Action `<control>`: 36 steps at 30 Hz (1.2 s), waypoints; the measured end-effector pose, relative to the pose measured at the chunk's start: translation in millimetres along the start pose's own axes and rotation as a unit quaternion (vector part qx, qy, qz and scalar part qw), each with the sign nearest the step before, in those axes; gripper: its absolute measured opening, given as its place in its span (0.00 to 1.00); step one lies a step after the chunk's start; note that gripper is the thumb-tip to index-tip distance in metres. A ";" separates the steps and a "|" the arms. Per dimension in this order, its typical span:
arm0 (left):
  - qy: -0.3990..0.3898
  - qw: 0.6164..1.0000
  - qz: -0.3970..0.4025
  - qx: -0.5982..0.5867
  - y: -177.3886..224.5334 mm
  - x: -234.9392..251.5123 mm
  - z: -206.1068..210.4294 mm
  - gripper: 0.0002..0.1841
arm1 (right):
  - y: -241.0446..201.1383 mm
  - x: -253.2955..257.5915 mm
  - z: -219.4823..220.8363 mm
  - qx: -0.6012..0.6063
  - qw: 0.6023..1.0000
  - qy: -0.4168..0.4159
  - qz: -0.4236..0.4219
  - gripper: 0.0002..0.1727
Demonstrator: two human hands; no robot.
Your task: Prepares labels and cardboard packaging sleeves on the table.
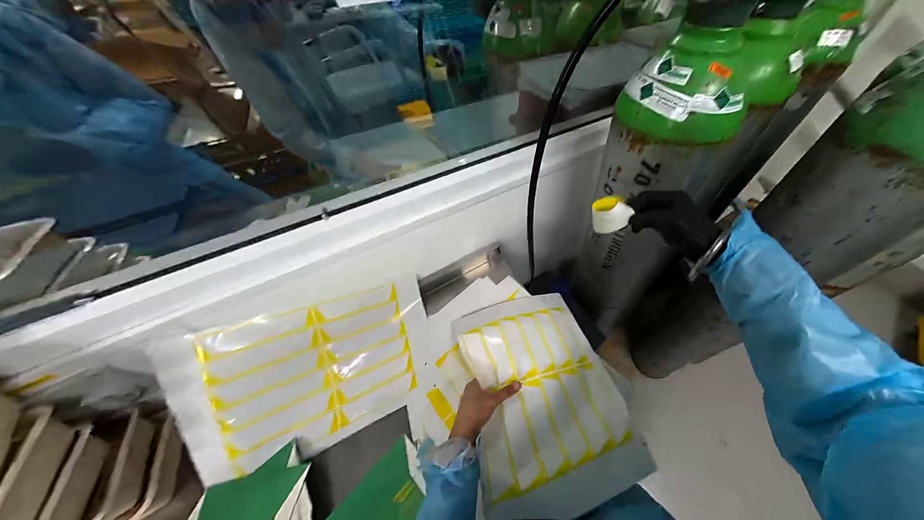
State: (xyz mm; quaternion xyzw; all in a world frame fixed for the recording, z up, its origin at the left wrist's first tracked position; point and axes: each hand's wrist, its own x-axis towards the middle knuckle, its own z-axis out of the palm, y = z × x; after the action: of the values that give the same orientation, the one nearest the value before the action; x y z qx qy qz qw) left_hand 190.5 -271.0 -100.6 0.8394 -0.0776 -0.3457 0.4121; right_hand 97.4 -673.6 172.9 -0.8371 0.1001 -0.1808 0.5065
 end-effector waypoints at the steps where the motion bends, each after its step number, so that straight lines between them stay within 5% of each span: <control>1: 0.011 0.998 -0.027 0.054 0.8 9.2 -1.8 0.48 | 2.8 -11.5 4.2 0.026 1.000 0.002 0.005 0.04; 5: 0.109 0.971 -0.079 0.196 13.5 -0.1 -11.8 0.55 | 8.9 -54.5 37.8 0.137 0.988 0.004 0.067 0.05; 7: 0.198 0.963 0.007 0.183 11.6 -21.9 -18.7 0.50 | 5.3 -73.7 61.6 0.150 0.983 0.017 0.103 0.05; 9: 0.286 0.940 0.159 0.097 14.9 -51.3 -19.0 0.33 | 0.0 -92.3 93.0 0.123 0.986 0.048 0.104 0.06; 11: 0.262 0.926 0.271 -0.031 30.0 -95.5 -4.4 0.21 | -7.2 -117.9 138.0 0.061 0.990 0.096 0.081 0.07; 14: 0.132 0.907 0.334 -0.220 39.1 -160.6 17.1 0.27 | -11.2 -169.9 225.7 -0.089 0.990 0.108 -0.005 0.08; 18: 0.178 0.896 0.246 -0.323 6.6 -196.2 11.6 0.29 | -31.9 -230.0 326.4 -0.204 0.972 0.006 -0.116 0.19; 22: 0.247 0.894 0.120 -0.354 -54.3 -222.1 -26.0 0.21 | -50.9 -259.9 370.9 -0.180 0.960 -0.189 -0.097 0.28; 25: 0.263 0.900 0.076 -0.340 -90.7 -241.1 -54.0 0.15 | -47.5 -262.3 388.4 -0.211 0.965 -0.125 -0.097 0.22; 29: 0.259 0.903 0.049 -0.339 -113.1 -261.7 -74.8 0.14 | -38.5 -252.8 404.1 -0.211 0.972 -0.085 -0.061 0.35; 33: 0.236 0.909 0.044 -0.342 -124.6 -269.4 -89.0 0.15 | -38.1 -247.3 418.5 -0.073 0.991 -0.106 0.032 0.11; 36: 0.219 0.898 0.033 -0.380 -130.4 -269.0 -96.3 0.16 | -41.4 -244.2 427.3 -0.077 0.987 -0.106 0.094 0.09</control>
State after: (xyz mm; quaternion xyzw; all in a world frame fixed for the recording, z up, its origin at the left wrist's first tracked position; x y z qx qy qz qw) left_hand 30.9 -13.3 -18.3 0.6708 0.1245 -0.1424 0.7171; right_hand 46.0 -221.7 -19.8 -0.8749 0.1373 -0.0343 0.4632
